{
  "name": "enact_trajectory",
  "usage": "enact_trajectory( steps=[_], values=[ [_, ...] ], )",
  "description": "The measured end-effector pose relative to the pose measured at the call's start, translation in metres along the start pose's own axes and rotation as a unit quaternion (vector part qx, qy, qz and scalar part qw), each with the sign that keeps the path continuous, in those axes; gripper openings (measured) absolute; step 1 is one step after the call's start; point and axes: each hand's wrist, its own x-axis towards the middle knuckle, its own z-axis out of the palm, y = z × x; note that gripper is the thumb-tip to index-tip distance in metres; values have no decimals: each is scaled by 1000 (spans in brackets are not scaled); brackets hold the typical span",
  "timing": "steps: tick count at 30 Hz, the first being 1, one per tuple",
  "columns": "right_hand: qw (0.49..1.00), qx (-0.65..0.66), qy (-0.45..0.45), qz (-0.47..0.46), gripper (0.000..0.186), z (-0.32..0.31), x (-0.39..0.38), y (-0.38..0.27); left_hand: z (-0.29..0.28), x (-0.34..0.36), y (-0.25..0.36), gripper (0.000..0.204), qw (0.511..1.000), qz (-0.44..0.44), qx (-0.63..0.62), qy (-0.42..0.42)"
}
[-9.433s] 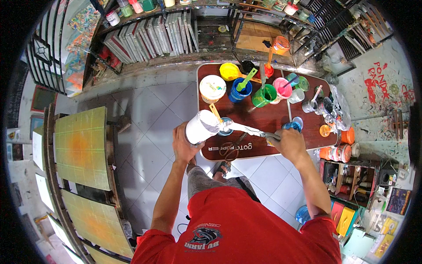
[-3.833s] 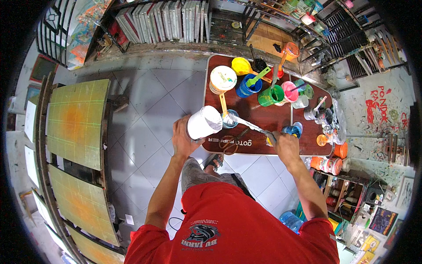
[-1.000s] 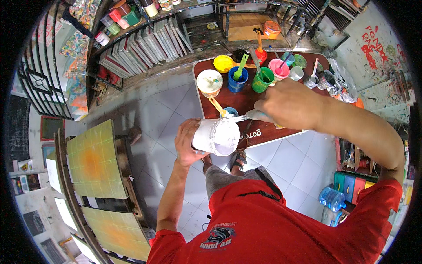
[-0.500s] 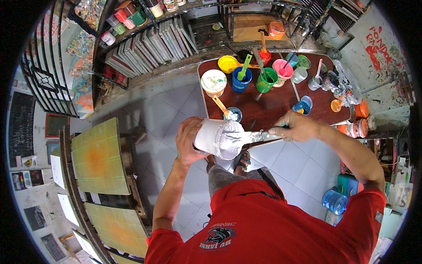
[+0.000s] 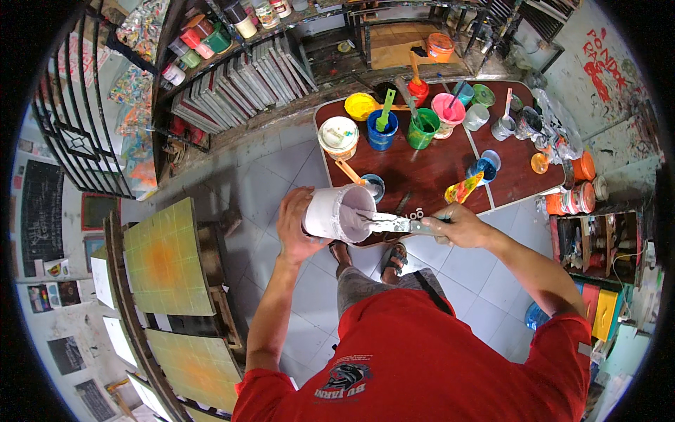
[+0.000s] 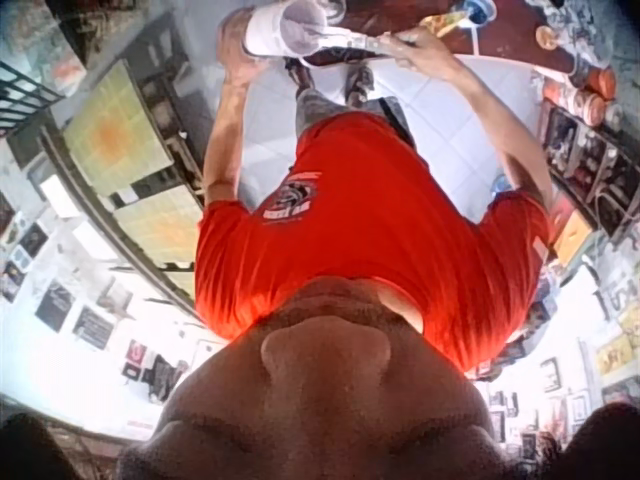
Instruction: The person picks up several containers of ink from a shelf, brings them to a table, and mixes a light blue paint by pouring white ink into a container and stirring it with a tool.
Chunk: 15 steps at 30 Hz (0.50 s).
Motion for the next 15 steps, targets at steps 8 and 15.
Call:
enact_trajectory(
  steps=[8,15],
  values=[
    [998,-47,14,42,48,-21,-1,0,12,-21,-7,83,997,-63,14,-46],
    [990,-122,49,50,49,-45,2,-5,25,-40,-22,82,990,-115,52,-63]
  ],
)
